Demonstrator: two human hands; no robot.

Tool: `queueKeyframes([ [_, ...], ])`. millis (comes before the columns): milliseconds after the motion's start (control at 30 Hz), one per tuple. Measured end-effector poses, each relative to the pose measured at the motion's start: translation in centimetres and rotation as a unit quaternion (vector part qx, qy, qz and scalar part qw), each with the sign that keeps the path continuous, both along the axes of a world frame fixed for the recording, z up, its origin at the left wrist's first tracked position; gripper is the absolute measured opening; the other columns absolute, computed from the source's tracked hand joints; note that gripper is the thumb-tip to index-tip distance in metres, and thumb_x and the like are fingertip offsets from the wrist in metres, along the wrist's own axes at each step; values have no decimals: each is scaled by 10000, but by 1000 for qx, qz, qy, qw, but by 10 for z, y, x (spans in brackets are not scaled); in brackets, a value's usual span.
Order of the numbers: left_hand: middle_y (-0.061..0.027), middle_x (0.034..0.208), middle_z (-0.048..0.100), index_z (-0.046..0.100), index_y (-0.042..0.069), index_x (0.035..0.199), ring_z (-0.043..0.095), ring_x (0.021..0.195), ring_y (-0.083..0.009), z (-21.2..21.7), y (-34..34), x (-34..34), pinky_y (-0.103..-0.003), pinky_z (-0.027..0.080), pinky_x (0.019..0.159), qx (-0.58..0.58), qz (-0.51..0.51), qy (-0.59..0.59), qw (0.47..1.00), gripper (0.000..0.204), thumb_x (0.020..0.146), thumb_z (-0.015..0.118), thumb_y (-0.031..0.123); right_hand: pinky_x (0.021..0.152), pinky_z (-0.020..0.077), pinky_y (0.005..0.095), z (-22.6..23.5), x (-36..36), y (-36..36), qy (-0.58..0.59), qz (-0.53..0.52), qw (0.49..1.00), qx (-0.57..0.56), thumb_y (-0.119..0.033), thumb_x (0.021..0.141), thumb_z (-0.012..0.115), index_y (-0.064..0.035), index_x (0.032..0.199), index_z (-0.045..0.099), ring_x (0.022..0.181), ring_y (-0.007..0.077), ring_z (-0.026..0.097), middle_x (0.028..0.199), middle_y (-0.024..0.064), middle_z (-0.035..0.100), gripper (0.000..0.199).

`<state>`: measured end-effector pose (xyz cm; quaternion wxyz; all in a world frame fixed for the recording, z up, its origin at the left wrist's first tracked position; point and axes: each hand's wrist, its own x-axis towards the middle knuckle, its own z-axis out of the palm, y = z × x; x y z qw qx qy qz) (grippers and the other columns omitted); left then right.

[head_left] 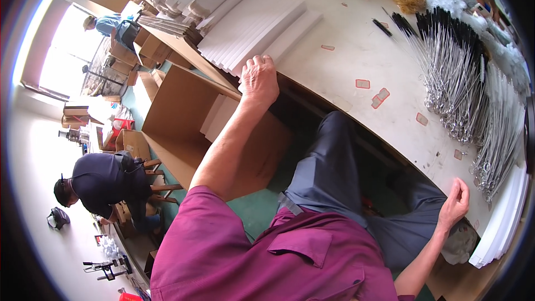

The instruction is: Picking up groups of wire brushes from a table and placing them into white cardboard boxes.

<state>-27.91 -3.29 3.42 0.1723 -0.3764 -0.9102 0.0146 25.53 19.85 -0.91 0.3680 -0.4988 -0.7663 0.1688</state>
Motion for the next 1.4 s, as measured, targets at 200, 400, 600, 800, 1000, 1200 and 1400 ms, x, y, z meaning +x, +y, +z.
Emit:
queueKeyframes([
  [200,-145,993,657,652,-26,1071,689,929,-261,-10,-6,-14,-343,610,724,-62,6,79,995,260,831,670,73,772,541,318,-9,2,4,19,5,1000,11,-130,1030,637,28,1090,701,851,182,678,975,93,725,180],
  [400,-195,928,655,637,-47,992,695,844,-340,-3,37,56,-430,602,704,3,-140,22,990,191,862,568,75,788,546,318,-6,4,2,12,-7,1000,11,-122,1028,634,31,1085,698,879,190,679,1018,102,718,176],
  [600,-245,1096,639,659,24,1128,631,1080,-429,12,71,84,-508,528,946,77,-185,-112,973,336,853,679,217,863,540,343,-2,-11,-6,26,-5,1000,4,-97,999,646,21,1052,702,959,224,681,1045,117,714,142],
  [800,-221,1163,668,651,29,1249,657,1079,-403,24,77,82,-483,534,919,63,-162,-192,966,420,877,664,223,722,523,308,14,-26,-15,41,11,999,30,-35,942,677,3,986,706,830,204,672,983,107,718,66],
  [1000,-246,1065,660,660,-28,1135,653,1023,-415,24,104,107,-501,535,895,80,-181,-218,956,394,877,699,267,668,515,310,24,-43,-17,46,45,998,11,-34,929,695,-7,954,699,753,215,664,931,105,717,36],
  [1200,-226,1116,688,682,-28,1126,689,958,-384,40,143,143,-468,544,836,196,-318,-260,891,335,868,753,174,656,532,324,20,-57,-15,52,51,996,43,-37,916,717,-13,929,695,719,230,664,904,109,713,35],
  [1400,-207,1015,719,699,-7,1117,724,871,-332,14,203,169,-417,580,781,223,-408,-295,835,290,855,747,109,618,534,324,14,-62,-17,53,32,995,81,-26,884,742,-17,894,682,674,224,658,884,97,708,62],
])
